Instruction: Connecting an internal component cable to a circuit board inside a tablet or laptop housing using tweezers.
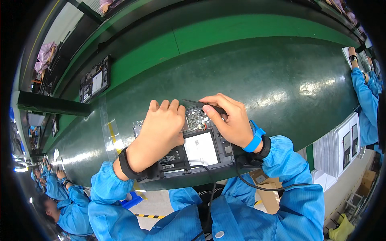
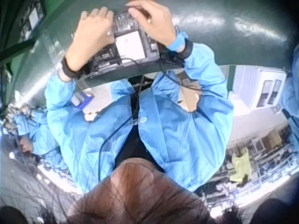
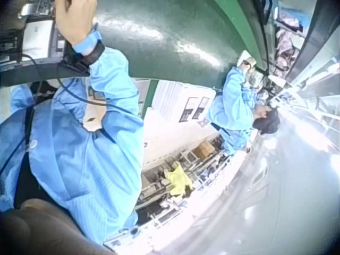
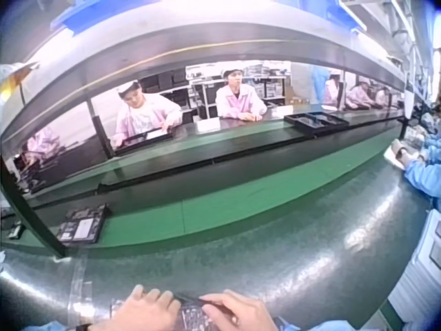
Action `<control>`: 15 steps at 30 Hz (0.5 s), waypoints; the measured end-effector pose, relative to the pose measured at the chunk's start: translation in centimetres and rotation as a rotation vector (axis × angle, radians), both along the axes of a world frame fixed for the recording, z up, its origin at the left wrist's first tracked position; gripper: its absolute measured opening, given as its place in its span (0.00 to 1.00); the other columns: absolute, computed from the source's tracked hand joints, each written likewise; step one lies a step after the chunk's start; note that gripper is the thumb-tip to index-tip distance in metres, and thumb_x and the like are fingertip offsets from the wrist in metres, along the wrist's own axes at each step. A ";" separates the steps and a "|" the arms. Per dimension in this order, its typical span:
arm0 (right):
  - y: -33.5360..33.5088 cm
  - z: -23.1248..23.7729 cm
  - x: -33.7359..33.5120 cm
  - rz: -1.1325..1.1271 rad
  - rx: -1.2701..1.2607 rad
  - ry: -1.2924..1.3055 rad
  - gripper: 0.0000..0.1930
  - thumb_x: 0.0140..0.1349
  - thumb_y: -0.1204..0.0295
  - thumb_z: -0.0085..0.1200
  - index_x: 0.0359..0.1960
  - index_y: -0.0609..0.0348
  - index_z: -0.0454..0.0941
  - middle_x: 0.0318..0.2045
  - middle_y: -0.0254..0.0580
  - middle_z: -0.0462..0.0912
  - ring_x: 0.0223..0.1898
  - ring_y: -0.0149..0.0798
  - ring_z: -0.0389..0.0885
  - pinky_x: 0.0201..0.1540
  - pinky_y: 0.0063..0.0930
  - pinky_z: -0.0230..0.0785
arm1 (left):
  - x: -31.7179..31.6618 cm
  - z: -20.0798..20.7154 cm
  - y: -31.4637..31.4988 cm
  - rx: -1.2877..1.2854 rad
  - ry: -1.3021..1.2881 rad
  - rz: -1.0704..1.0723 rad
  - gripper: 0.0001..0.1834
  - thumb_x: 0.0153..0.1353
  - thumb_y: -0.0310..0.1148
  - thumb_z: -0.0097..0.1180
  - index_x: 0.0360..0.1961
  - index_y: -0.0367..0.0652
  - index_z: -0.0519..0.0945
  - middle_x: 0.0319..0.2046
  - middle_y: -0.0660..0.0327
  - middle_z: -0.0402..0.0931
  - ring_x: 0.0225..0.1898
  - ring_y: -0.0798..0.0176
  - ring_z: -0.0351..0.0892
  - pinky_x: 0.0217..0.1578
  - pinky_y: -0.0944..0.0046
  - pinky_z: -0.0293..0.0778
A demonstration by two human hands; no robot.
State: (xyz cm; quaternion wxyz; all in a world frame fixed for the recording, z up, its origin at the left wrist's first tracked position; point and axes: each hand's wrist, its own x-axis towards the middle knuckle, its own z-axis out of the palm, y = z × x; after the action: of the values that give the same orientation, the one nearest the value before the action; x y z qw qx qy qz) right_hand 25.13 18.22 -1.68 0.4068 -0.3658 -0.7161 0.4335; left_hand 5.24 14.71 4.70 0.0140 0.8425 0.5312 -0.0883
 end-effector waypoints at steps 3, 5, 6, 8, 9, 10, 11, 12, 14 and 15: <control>0.0 -0.4 -0.3 -0.017 0.047 0.044 0.09 0.66 0.72 0.56 0.44 0.65 0.79 0.35 0.46 0.83 0.34 0.41 0.85 0.32 0.27 0.75 | -0.5 -0.1 0.0 0.000 -0.008 -0.035 0.21 0.38 0.33 0.69 0.36 0.38 0.78 0.33 0.56 0.74 0.40 0.52 0.76 0.43 0.56 0.67; -0.1 -0.2 -0.3 -0.013 0.034 0.042 0.09 0.66 0.72 0.56 0.44 0.65 0.79 0.35 0.46 0.83 0.34 0.41 0.85 0.32 0.28 0.75 | -1.6 -1.0 0.1 0.099 -0.174 -0.046 0.15 0.43 0.31 0.67 0.33 0.39 0.79 0.31 0.58 0.75 0.37 0.52 0.75 0.41 0.57 0.67; 0.0 -0.1 -0.3 -0.012 0.023 0.041 0.09 0.66 0.72 0.56 0.44 0.65 0.79 0.34 0.46 0.83 0.34 0.41 0.85 0.31 0.28 0.74 | -1.8 -0.8 0.0 0.101 -0.170 -0.047 0.15 0.43 0.31 0.67 0.33 0.39 0.79 0.31 0.58 0.75 0.37 0.52 0.75 0.41 0.57 0.67; 0.1 -0.2 -0.2 -0.009 0.018 0.049 0.09 0.66 0.72 0.56 0.44 0.65 0.79 0.34 0.46 0.83 0.34 0.41 0.85 0.31 0.28 0.74 | -2.0 -0.1 -1.0 0.297 -0.414 0.033 0.11 0.48 0.28 0.66 0.34 0.41 0.81 0.30 0.60 0.74 0.34 0.54 0.74 0.38 0.57 0.68; 0.2 -0.2 -0.1 -0.012 0.011 0.050 0.09 0.66 0.72 0.56 0.44 0.65 0.79 0.34 0.46 0.83 0.34 0.41 0.85 0.31 0.27 0.74 | -2.2 0.3 -1.9 0.296 -0.413 0.025 0.11 0.48 0.28 0.66 0.34 0.41 0.81 0.30 0.60 0.74 0.34 0.54 0.74 0.38 0.57 0.68; 0.1 -0.1 -0.1 -0.016 0.008 0.055 0.09 0.66 0.72 0.56 0.44 0.65 0.79 0.34 0.46 0.83 0.34 0.41 0.85 0.31 0.27 0.74 | -2.5 0.7 -3.4 0.285 -0.347 0.057 0.12 0.48 0.28 0.66 0.37 0.42 0.82 0.30 0.60 0.74 0.33 0.55 0.74 0.35 0.58 0.68; 0.2 0.0 -0.1 -0.010 0.005 0.055 0.09 0.66 0.72 0.55 0.44 0.65 0.79 0.34 0.46 0.83 0.34 0.40 0.85 0.31 0.27 0.75 | -2.7 0.8 -4.7 0.274 -0.282 0.088 0.14 0.49 0.28 0.66 0.39 0.43 0.84 0.29 0.61 0.73 0.31 0.56 0.73 0.33 0.58 0.69; 0.1 0.0 -0.1 -0.002 0.002 0.050 0.09 0.66 0.73 0.55 0.44 0.65 0.79 0.34 0.46 0.83 0.34 0.40 0.85 0.31 0.27 0.75 | -2.5 0.4 -6.0 0.269 -0.283 0.087 0.14 0.49 0.28 0.66 0.39 0.43 0.84 0.29 0.61 0.73 0.31 0.56 0.73 0.33 0.58 0.69; 0.1 0.0 0.1 -0.003 -0.009 0.052 0.09 0.66 0.73 0.55 0.44 0.65 0.79 0.34 0.46 0.83 0.34 0.40 0.85 0.31 0.27 0.75 | -1.5 -0.7 -7.6 0.179 -0.315 0.079 0.16 0.53 0.30 0.65 0.44 0.41 0.83 0.29 0.63 0.71 0.31 0.61 0.73 0.32 0.60 0.68; 0.0 -0.1 -0.1 0.007 -0.016 0.062 0.09 0.66 0.73 0.55 0.43 0.65 0.79 0.34 0.45 0.83 0.34 0.39 0.85 0.30 0.26 0.75 | -1.2 -1.2 -7.9 0.178 -0.311 0.087 0.16 0.53 0.30 0.65 0.44 0.41 0.83 0.29 0.63 0.71 0.31 0.61 0.73 0.32 0.60 0.68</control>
State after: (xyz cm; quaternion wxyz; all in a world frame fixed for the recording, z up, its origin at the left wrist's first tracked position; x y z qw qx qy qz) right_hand 25.05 18.23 -1.74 0.4244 -0.3530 -0.7008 0.4518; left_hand 4.00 6.77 3.50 0.0250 0.8202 0.5643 0.0910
